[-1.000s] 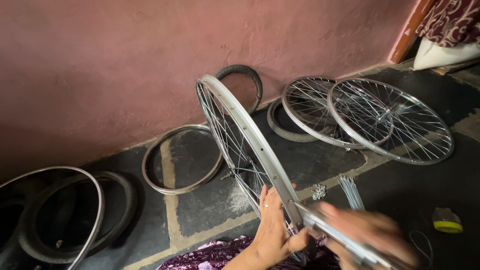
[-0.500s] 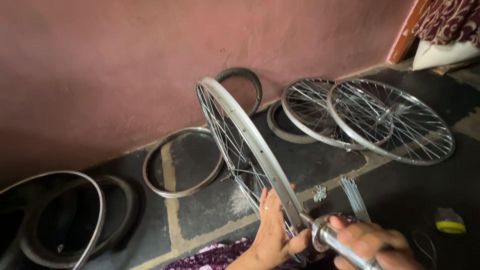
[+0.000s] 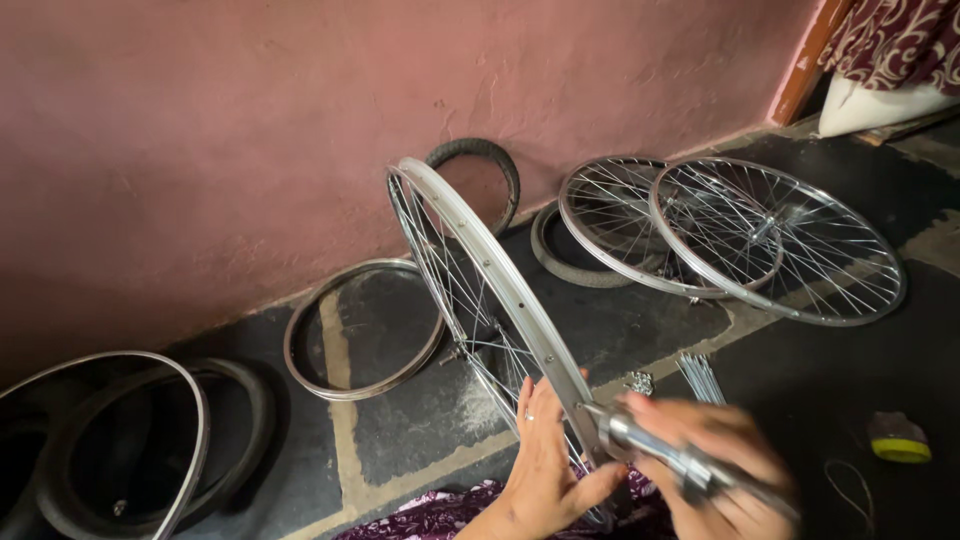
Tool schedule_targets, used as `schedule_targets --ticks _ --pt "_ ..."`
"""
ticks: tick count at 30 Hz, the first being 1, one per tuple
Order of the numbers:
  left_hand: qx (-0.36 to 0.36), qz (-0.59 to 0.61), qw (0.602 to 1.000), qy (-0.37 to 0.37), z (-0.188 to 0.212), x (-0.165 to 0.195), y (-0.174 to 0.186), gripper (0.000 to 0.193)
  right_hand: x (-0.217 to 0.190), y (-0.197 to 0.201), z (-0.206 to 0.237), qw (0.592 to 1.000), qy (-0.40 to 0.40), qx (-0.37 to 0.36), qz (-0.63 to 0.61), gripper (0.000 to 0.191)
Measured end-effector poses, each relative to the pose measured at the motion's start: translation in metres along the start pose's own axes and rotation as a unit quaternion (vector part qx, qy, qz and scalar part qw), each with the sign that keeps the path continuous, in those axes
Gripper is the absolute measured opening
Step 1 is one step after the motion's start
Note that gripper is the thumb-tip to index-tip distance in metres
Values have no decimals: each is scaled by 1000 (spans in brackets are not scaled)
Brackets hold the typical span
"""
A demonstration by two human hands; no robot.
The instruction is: The person laces a bicycle wheel by inserting spokes through the hub and rim, then tightens the nipples with a spoke wrench. The person repeats this process for multiple spokes around the wheel.
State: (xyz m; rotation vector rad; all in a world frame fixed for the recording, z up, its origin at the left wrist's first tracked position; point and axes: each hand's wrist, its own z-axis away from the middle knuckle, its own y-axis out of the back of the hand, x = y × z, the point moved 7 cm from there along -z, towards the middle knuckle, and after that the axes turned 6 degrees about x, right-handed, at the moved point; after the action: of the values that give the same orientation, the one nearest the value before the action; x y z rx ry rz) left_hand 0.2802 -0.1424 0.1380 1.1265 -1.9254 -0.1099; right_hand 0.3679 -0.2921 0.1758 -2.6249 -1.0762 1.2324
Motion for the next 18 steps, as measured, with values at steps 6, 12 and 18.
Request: schedule_targets --ticks 6,12,18 --pt "14 299 945 131 -9 -33 6 40 4 36 15 989 14 52 -140 50" --pt "64 457 876 140 -20 -56 4 5 19 43 13 991 -38 80 -103 51" --pt "44 378 920 96 -27 -45 7 16 22 50 12 992 -28 87 -89 47"
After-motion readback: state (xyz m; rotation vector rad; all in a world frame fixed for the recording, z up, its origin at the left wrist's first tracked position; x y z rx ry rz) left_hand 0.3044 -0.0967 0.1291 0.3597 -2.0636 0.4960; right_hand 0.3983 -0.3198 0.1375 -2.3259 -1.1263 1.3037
